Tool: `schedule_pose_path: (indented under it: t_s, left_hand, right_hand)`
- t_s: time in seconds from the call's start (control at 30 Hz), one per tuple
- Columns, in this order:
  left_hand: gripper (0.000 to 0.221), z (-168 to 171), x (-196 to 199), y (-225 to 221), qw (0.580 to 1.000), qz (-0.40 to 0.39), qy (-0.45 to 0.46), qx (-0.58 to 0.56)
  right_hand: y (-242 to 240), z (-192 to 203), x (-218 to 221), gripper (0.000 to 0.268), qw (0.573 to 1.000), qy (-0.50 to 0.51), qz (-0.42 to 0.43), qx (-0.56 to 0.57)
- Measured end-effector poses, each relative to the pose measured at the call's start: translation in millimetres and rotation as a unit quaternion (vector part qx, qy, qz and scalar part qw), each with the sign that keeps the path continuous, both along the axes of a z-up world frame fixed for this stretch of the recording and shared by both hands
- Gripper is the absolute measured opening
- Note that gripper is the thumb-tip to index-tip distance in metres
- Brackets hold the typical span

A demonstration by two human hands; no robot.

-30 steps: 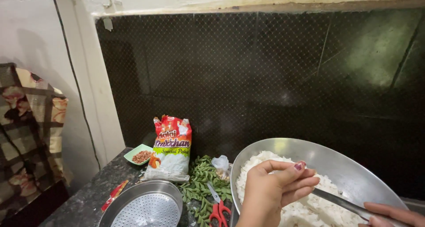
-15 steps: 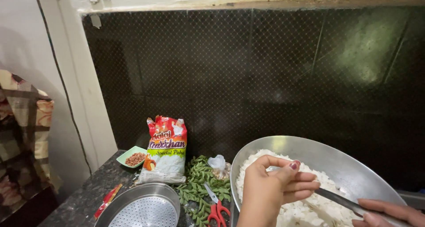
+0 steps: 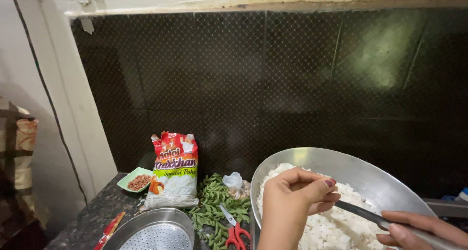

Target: Stirring and preparing poha (flattened rice) in a pan on a kitchen stove.

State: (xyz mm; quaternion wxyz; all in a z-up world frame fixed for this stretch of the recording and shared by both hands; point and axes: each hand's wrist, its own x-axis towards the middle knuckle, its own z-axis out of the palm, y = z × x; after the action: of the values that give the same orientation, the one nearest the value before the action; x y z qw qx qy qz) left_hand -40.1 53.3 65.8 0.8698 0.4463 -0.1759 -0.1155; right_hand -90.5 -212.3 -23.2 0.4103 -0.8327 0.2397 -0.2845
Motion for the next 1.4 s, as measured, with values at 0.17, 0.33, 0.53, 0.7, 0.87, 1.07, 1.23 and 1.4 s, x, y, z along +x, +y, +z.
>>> schedule_pose_path:
  t_s: [0.17, 0.33, 0.53, 0.7, 0.87, 1.07, 1.23, 1.4]
  left_hand:
    - [0.016, -2.3, 1.3, 2.0, 1.0, 0.002, -0.016, 0.005]
    - [0.018, -3.5, 1.6, 3.8, 1.0, -0.003, -0.015, -0.006]
    - [0.019, -7.4, 1.1, 1.1, 0.999, -0.001, -0.041, 0.009]
    - [0.02, 0.1, -6.7, -0.5, 0.993, 0.056, -0.059, 0.091]
    - [0.019, 4.4, -11.9, -5.8, 0.986, 0.095, -0.076, 0.118]
    - [0.015, 5.3, -22.9, -9.1, 0.984, 0.115, -0.054, 0.125]
    - [0.015, 2.6, -28.2, -12.1, 0.979, 0.142, -0.049, 0.139]
    - [0.017, -2.8, -31.0, -15.4, 0.989, 0.113, -0.022, 0.095]
  right_hand:
    - [10.7, 4.4, -5.3, 0.037, 1.0, -0.017, -0.006, 0.021]
    - [28.0, 12.5, -13.0, 0.035, 0.999, -0.026, -0.009, 0.028]
    - [33.2, 18.7, -13.6, 0.035, 1.0, -0.008, -0.018, 0.02]
    - [33.6, 25.7, -13.6, 0.034, 1.0, 0.014, -0.01, 0.02]
    - [21.6, 31.2, -8.5, 0.036, 0.999, 0.025, 0.03, 0.028]
    - [26.2, 41.5, -5.5, 0.035, 0.997, 0.04, 0.064, 0.027]
    - [50.2, 64.8, -19.3, 0.03, 0.996, 0.011, 0.076, 0.054]
    - [49.0, 64.7, -24.9, 0.027, 0.994, 0.022, 0.08, 0.071]
